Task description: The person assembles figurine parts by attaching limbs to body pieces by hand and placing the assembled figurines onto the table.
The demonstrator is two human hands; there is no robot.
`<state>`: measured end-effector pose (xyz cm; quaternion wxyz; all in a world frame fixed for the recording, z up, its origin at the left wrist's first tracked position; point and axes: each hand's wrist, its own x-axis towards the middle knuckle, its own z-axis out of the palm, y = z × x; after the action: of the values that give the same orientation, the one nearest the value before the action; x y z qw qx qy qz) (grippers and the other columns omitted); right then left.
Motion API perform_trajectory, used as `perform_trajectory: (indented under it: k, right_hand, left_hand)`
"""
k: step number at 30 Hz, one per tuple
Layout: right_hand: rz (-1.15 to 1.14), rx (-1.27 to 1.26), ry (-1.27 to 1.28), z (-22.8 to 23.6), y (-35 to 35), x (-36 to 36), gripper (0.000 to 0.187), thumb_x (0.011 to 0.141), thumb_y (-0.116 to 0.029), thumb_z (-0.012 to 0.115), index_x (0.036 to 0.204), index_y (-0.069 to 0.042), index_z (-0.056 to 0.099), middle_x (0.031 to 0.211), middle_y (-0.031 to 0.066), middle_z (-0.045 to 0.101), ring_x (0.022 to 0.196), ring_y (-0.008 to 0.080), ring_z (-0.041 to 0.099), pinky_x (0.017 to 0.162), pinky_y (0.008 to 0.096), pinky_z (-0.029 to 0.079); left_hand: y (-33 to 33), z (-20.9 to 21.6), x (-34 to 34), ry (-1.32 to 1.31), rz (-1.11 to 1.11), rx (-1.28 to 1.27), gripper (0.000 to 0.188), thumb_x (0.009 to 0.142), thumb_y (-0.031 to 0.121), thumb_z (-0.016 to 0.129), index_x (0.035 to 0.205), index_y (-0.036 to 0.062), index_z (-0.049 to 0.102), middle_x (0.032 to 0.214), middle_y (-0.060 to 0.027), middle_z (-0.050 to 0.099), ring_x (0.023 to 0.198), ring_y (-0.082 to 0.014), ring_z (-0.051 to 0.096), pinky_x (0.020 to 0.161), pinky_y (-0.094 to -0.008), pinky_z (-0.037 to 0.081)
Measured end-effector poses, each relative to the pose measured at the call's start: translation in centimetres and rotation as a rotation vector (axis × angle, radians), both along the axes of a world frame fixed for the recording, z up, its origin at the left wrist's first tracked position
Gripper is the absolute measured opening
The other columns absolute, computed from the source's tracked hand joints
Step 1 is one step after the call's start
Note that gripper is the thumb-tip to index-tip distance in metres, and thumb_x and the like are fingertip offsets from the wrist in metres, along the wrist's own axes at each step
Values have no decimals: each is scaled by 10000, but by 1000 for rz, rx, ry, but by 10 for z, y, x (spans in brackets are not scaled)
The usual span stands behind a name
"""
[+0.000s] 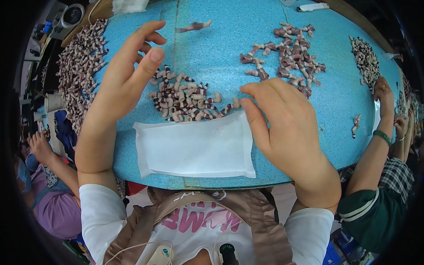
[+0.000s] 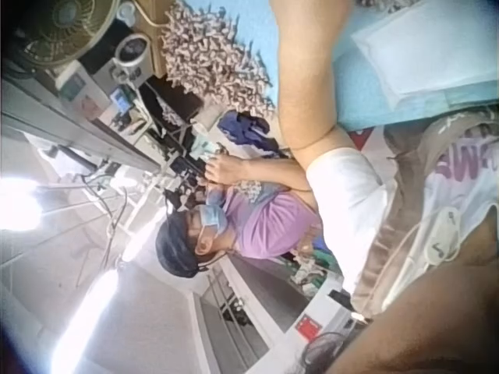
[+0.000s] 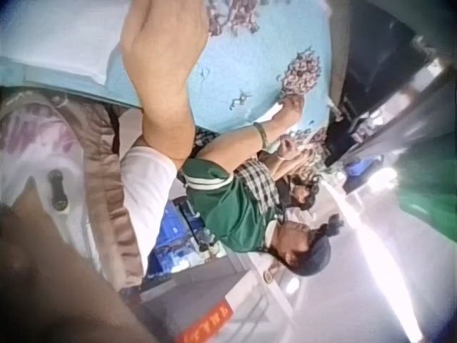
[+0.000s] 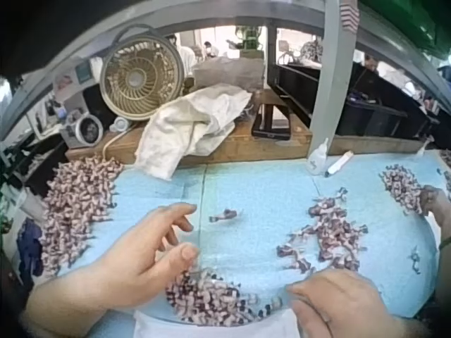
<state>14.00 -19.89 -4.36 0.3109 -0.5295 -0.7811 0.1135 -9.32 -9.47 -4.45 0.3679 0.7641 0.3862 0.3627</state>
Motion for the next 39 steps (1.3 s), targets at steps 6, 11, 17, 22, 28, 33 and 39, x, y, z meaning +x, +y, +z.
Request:
perform_trajectory:
  k: [6, 11, 17, 22, 28, 33, 39]
  right_hand:
    - [-9, -207, -174, -5, -3, -1, 198, 813, -64, 598, 1004, -14, 589, 764, 153, 616, 705, 330, 598, 605, 397, 447]
    - [-13, -431, 110, -3, -3, -11, 230, 821, -53, 583, 1047, -9, 582, 758, 129, 614, 707, 301, 601, 642, 396, 455]
    - [69, -320, 94, -8, -1, -14, 226, 809, -64, 606, 1027, -6, 594, 776, 115, 592, 740, 288, 586, 670, 364, 459]
    - [8, -305, -24, -5, -4, -13, 246, 797, -79, 626, 1029, -2, 595, 763, 112, 582, 709, 271, 580, 648, 347, 462]
    - [-15, -465, 117, -4, -3, -12, 258, 794, -79, 630, 1034, 5, 589, 775, 108, 584, 703, 244, 582, 630, 336, 463]
    - [-1, -431, 154, -5, -3, -13, 252, 793, -71, 626, 1028, 9, 587, 816, 117, 586, 734, 247, 583, 643, 328, 459]
    - [120, -387, 183, -10, 0, -13, 229, 782, -19, 607, 1009, 2, 595, 834, 119, 587, 763, 258, 585, 668, 333, 457]
  left_hand:
    - [-13, 25, -21, 771, -354, 24, 158, 856, 157, 596, 900, 33, 510, 636, -160, 583, 590, -355, 572, 515, -426, 406]
    - [-17, 13, -19, 648, -448, -115, 141, 872, 129, 560, 957, 33, 501, 627, -156, 575, 593, -356, 573, 522, -428, 408]
    - [-19, 9, -12, 462, -552, -259, 281, 886, 90, 533, 1146, 24, 450, 686, -139, 586, 617, -325, 582, 553, -398, 429]
    - [-20, -1, -11, 289, -501, -197, 327, 887, 68, 530, 1191, 14, 423, 744, -120, 602, 635, -287, 590, 562, -371, 429]
    - [-22, 10, -7, 491, -559, -341, 313, 914, 119, 506, 1195, 15, 418, 701, -125, 593, 573, -260, 564, 519, -369, 408]
    - [-25, 3, -3, 345, -603, -505, 343, 947, 177, 479, 1244, 25, 398, 719, -109, 605, 588, -219, 576, 531, -330, 429]
    - [-19, 2, -1, 242, -580, -615, 367, 961, 215, 490, 1277, 54, 396, 895, -51, 571, 756, -103, 519, 651, -250, 432]
